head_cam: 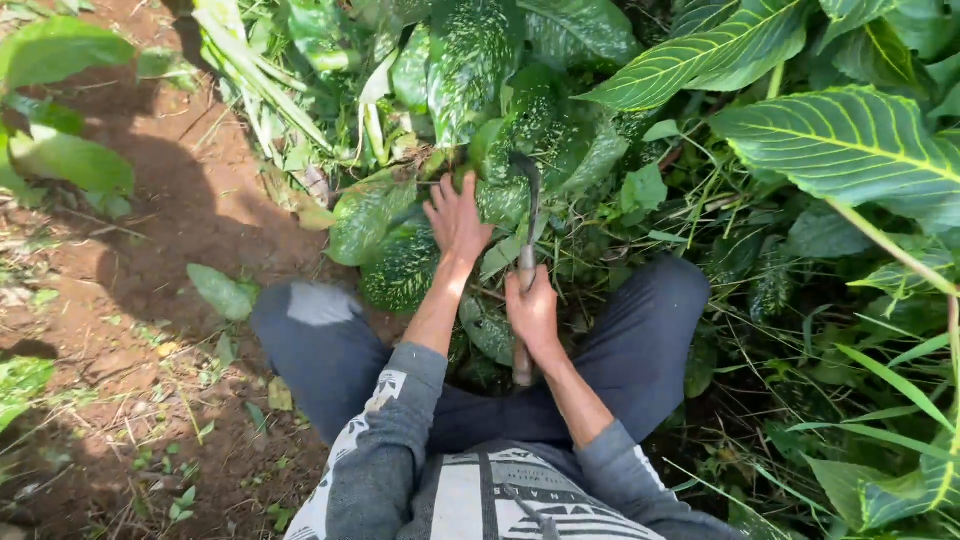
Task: Cutting and gathering green plants using a sickle in an agricultural field
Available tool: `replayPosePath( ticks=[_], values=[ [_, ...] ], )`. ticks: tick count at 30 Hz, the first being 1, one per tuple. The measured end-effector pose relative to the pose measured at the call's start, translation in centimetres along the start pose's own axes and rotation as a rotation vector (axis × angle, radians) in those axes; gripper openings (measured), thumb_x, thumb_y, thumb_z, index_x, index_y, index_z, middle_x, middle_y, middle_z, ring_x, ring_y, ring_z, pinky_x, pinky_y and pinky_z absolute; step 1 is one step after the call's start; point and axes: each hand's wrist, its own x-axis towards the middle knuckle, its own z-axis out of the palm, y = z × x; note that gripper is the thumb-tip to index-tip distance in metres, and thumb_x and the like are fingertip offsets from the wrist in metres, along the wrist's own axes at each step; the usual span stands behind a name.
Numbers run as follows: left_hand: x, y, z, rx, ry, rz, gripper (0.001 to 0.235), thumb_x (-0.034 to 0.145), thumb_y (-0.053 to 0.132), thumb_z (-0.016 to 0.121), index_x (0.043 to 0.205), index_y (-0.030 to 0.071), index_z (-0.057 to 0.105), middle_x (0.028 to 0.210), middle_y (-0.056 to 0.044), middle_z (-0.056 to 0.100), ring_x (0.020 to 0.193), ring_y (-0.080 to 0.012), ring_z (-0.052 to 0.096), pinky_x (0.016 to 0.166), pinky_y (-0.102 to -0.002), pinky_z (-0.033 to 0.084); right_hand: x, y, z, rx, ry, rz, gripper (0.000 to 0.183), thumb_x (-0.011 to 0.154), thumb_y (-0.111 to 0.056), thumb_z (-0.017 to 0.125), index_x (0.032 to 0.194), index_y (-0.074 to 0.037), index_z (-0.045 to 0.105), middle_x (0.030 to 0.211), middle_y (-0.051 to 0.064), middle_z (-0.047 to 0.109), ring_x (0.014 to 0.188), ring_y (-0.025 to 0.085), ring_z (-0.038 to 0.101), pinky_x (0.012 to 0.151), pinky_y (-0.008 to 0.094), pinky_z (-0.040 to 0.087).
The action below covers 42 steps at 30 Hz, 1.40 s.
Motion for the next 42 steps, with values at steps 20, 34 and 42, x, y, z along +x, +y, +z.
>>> replayPosePath(
  ticks=[20,34,42],
  values=[
    [-4.2,-7.5,-1.1,-0.412,0.603,-0.322,0.135,0.05,-0.013,0.084,0.162,0.015,0.013,0.159,-0.025,0.014,0.149,-0.0411,0.018,0.111,-0.077,0.017,4.9,-3.6,-3.9,-0.028,0.094,-0.23,0.032,0.088,-0.031,0.068,0.103,-0.004,0.058,0.079,0.027,0.064,0.076,0.045,0.068,0.064,0.054,0.048],
    [0.7,1.8,0.6,-1.629,0.491,-1.13,0.134,0.069,0.044,0.092,0.158,0.006,-0.001,0.16,-0.024,0.004,0.151,-0.0319,0.019,0.125,-0.054,0.018,-6.3,-1.6,-4.2,-0.267,-0.093,-0.094,0.036,0.085,-0.024,0.065,0.114,-0.006,0.053,0.083,0.032,0.065,0.079,0.051,0.071,0.063,0.056,0.054],
    [2.1,-6.5,3.9,-1.095,0.691,-0.734,0.102,0.084,0.016,0.078,0.158,-0.008,0.012,0.16,-0.037,0.021,0.153,-0.0421,0.021,0.131,-0.05,0.013,-5.6,-5.6,-8.1,-0.301,-0.036,-0.226,0.031,0.082,-0.027,0.067,0.106,-0.008,0.06,0.08,0.036,0.067,0.082,0.054,0.07,0.07,0.063,0.052]
  ],
)
